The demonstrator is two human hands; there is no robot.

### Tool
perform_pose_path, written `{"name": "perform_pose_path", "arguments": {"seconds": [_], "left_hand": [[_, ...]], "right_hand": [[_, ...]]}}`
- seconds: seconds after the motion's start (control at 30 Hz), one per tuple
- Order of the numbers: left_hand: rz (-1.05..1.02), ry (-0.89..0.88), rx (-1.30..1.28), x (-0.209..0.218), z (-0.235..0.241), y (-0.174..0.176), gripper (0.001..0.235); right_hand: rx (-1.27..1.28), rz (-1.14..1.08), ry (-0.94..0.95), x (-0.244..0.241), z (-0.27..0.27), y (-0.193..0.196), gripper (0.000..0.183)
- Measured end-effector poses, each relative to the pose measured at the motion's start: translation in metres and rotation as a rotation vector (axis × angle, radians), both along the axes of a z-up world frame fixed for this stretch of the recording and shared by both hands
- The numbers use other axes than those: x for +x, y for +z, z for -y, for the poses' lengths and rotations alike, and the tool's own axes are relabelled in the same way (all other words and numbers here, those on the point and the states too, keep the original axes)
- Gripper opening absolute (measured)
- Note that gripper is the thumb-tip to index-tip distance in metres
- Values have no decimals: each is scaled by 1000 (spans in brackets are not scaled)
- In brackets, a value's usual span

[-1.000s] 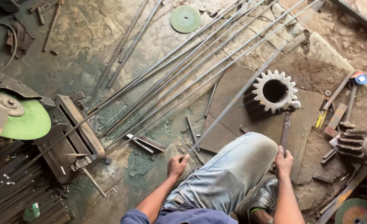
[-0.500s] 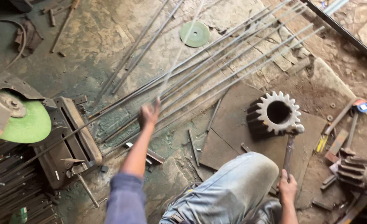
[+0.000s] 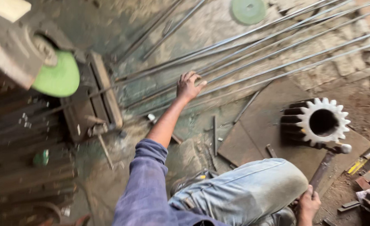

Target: The person uses a hammer and a heavy metal gear as an anvil to straighten long metal rods, holding each rod and striking bent sections with the hammer.

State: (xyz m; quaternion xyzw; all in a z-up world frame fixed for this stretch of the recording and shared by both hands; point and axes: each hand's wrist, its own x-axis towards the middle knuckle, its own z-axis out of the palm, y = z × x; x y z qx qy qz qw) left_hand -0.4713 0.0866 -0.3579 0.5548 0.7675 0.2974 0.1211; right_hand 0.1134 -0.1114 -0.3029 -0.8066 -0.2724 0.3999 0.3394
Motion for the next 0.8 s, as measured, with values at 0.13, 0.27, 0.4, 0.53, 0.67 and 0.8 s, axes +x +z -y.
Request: {"name": "perform_pose_path", "arguments": {"seconds": [0.13,0.27,0.4,0.53,0.67,0.8], "left_hand": [[47,104,-230,-41,43,-51,44],[-10,135,-419,-79,73,-79,47],[4,-97,-710,-72,91,-93,47],[-85,-265,-561,-49,106,-100,53],[-184,-252,-590,-41,111,-101,37],[-250,-330,-563,-45,109,-94,37]], "right_hand": [[-76,145,99,7,-1,7,40],[-96,159,116,11,-4,11,41],[-123,189,92,13,-5,9,42],[-76,137,89,20,-2,-2,40],[-35,180,82,29,0,-16,40],[123,340,157,34,0,-35,41]]}}
